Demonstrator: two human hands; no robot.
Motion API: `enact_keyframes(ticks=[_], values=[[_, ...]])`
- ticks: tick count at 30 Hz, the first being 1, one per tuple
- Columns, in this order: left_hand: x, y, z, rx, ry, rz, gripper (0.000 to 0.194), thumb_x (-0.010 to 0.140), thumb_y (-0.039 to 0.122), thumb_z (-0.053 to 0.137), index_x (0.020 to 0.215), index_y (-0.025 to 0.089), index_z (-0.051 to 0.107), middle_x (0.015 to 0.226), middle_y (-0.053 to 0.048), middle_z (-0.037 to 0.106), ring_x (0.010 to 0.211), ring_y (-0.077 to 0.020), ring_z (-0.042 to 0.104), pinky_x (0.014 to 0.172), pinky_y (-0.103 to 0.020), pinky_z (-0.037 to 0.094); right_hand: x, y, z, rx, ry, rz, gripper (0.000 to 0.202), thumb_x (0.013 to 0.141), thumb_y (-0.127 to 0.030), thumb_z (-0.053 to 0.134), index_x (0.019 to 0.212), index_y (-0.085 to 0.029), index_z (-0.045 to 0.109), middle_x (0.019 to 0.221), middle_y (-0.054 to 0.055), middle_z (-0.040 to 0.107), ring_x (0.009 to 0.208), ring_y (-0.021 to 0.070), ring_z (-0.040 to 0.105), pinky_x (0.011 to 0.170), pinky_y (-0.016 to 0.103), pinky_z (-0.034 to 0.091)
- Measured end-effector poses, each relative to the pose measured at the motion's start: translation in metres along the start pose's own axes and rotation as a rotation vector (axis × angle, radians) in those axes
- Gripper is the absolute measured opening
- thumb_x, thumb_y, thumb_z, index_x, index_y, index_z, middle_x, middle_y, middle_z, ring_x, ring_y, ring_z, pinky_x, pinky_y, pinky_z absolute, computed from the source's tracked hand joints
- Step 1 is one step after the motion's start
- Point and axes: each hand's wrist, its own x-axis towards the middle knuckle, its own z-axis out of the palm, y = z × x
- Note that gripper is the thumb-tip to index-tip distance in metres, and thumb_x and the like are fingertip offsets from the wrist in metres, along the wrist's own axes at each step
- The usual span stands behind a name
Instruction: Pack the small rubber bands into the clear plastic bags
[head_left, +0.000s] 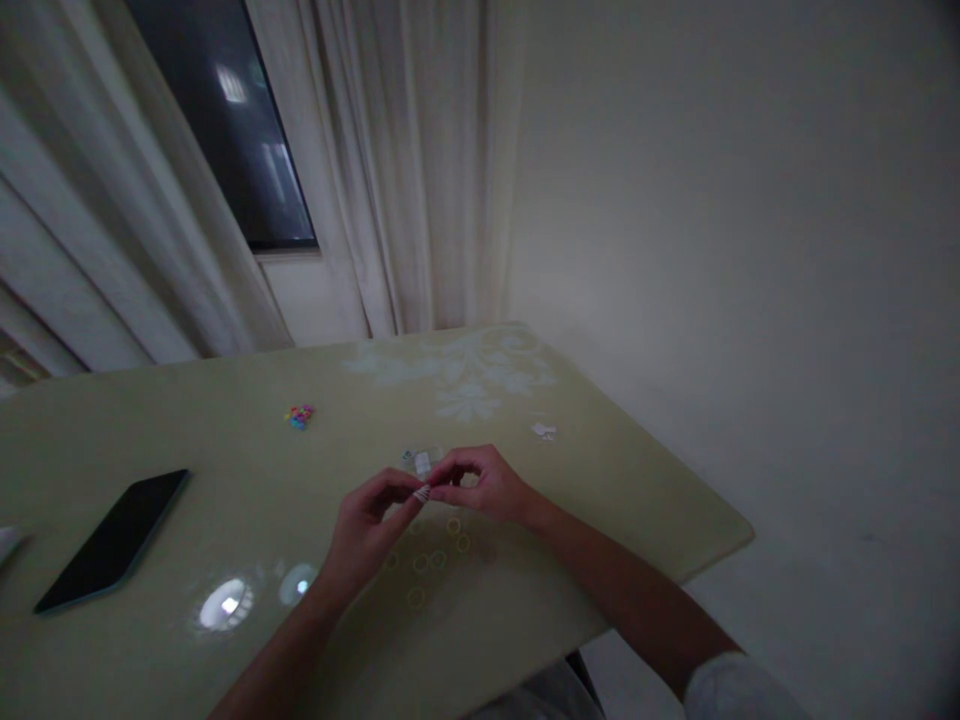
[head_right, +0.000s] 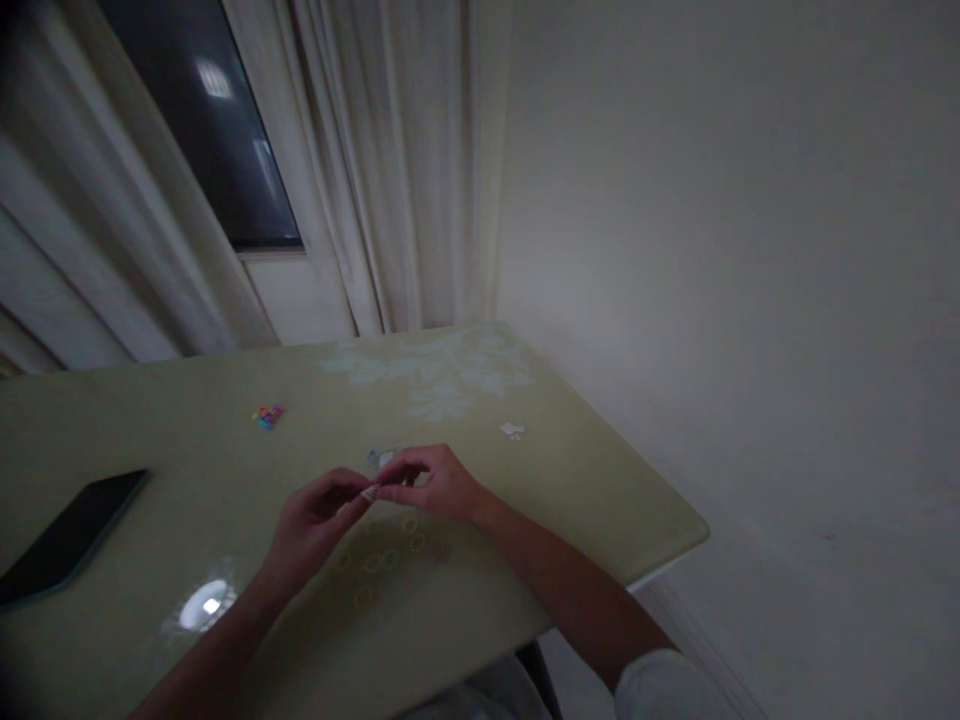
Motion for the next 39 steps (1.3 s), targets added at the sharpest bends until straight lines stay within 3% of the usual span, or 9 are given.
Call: enact_keyframes(ticks=[4, 8, 13, 19, 25, 39], values=[[-0.001, 0.000, 0.000, -0.011, 0.004, 0.008, 0.013, 0.089, 0.033, 0.079, 0.092, 0.020, 0.077, 0.085, -0.004, 0.077, 0.079, -0.0168, 0.073, 0.074, -0.024, 0.058, 0.000, 0.003, 0.000, 0.018, -0.012, 0.036, 0.029, 0.081, -0.044, 0.085, 0.097, -0.020, 0.083, 0.081, 0.003, 0.076, 0.069, 0.0141, 0.063, 0.067, 0.027, 0.048], [-0.001, 0.000, 0.000, -0.013, -0.002, -0.007, 0.013, 0.089, 0.032, 0.079, 0.093, 0.020, 0.077, 0.084, -0.004, 0.078, 0.077, -0.0163, 0.074, 0.072, -0.023, 0.058, 0.001, 0.005, 0.000, -0.001, 0.005, 0.056, 0.031, 0.079, -0.048, 0.086, 0.089, -0.019, 0.082, 0.076, 0.002, 0.073, 0.066, 0.0133, 0.061, 0.064, 0.026, 0.047], [0.000, -0.002, 0.003, -0.053, -0.030, -0.023, 0.013, 0.091, 0.033, 0.077, 0.094, 0.020, 0.075, 0.086, -0.003, 0.079, 0.078, -0.0160, 0.075, 0.073, -0.022, 0.059, 0.000, 0.003, 0.002, -0.040, 0.005, 0.061, 0.023, 0.080, -0.038, 0.084, 0.087, -0.017, 0.077, 0.078, 0.002, 0.073, 0.066, 0.0127, 0.061, 0.064, 0.025, 0.048], [0.000, -0.001, 0.004, -0.009, -0.020, -0.007, 0.015, 0.090, 0.034, 0.076, 0.091, 0.020, 0.072, 0.082, -0.002, 0.077, 0.076, -0.0158, 0.074, 0.071, -0.023, 0.059, -0.003, 0.004, 0.008, -0.234, 0.113, -0.097, 0.006, 0.080, -0.019, 0.074, 0.086, -0.017, 0.074, 0.078, 0.002, 0.072, 0.068, 0.0130, 0.062, 0.063, 0.024, 0.049], [-0.002, -0.001, 0.002, 0.063, -0.026, -0.014, 0.015, 0.092, 0.035, 0.074, 0.095, 0.020, 0.074, 0.087, -0.004, 0.078, 0.080, -0.0177, 0.075, 0.074, -0.025, 0.059, -0.005, 0.003, 0.012, -0.397, 0.125, -0.270, 0.008, 0.081, -0.016, 0.070, 0.087, -0.020, 0.071, 0.080, 0.001, 0.069, 0.071, 0.0138, 0.062, 0.064, 0.024, 0.048], [-0.003, -0.004, 0.002, 0.129, 0.037, 0.083, 0.015, 0.093, 0.035, 0.073, 0.095, 0.020, 0.072, 0.085, -0.004, 0.077, 0.078, -0.0181, 0.075, 0.074, -0.028, 0.062, -0.006, 0.000, 0.016, -0.182, 0.114, -0.193, 0.009, 0.085, -0.027, 0.075, 0.085, -0.018, 0.073, 0.077, 0.002, 0.070, 0.069, 0.0136, 0.064, 0.061, 0.024, 0.049]])
